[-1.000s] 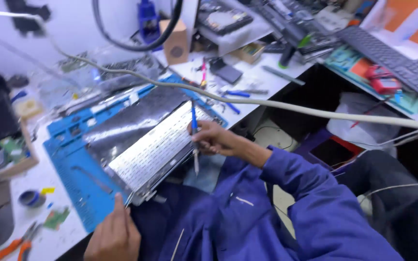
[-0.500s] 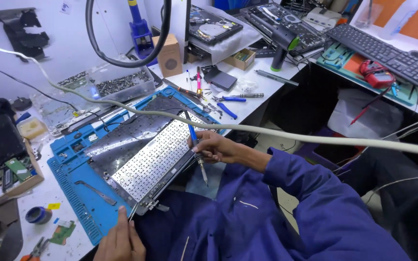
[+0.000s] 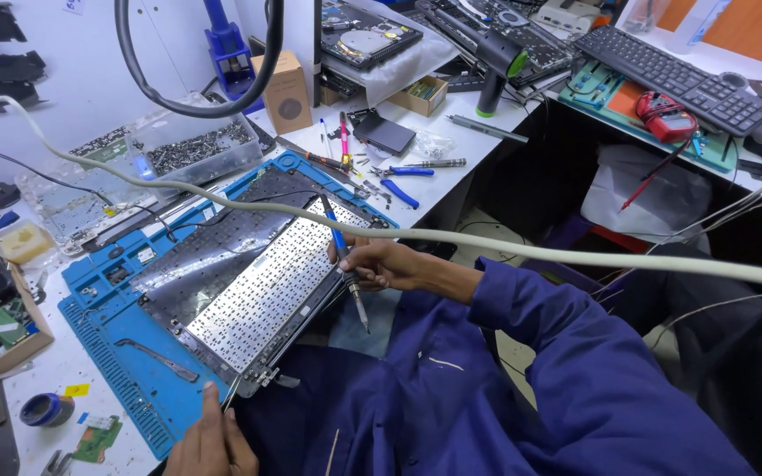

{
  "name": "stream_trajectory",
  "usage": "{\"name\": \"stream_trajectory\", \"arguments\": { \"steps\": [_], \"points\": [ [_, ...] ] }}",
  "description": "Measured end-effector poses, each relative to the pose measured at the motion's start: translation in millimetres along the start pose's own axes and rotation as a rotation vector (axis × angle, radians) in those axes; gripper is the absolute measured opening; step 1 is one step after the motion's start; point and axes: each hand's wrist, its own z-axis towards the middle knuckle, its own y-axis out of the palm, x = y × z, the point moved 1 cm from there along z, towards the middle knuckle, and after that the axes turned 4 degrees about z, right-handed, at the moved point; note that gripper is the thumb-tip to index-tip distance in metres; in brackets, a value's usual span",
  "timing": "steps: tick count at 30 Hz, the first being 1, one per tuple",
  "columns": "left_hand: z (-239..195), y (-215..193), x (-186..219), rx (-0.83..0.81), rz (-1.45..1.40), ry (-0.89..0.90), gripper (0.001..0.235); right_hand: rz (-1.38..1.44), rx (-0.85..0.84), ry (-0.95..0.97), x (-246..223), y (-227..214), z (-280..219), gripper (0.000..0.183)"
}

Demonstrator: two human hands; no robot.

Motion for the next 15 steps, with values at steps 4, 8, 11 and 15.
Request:
{"name": "stream_trajectory", "arguments": {
  "steps": [4, 8, 11, 15],
  "points": [
    [-0.1, -3.8, 0.9, 0.011, 0.008, 0.011, 0.047, 0.011, -0.054, -0.036, -0.4, 1.1, 0.9, 0.018],
    [4.4, -13.4, 6.3, 0.003, 0.041, 0.011, 0.044, -0.001, 0.022, -0.005, -1.0, 4.2, -1.7, 0.020],
    [19.7, -30.6, 20.6, 0.066, 0.062, 0.048, 0.038, -0.016, 0.068, -0.033, -4.0, 1.6, -1.8, 0.019],
    [39.4, -74.6, 42.7, 0.131, 0.058, 0.092, 0.020, 0.000, 0.195, -0.015, 6.8, -19.2, 4.9, 0.008]
  ]
}}
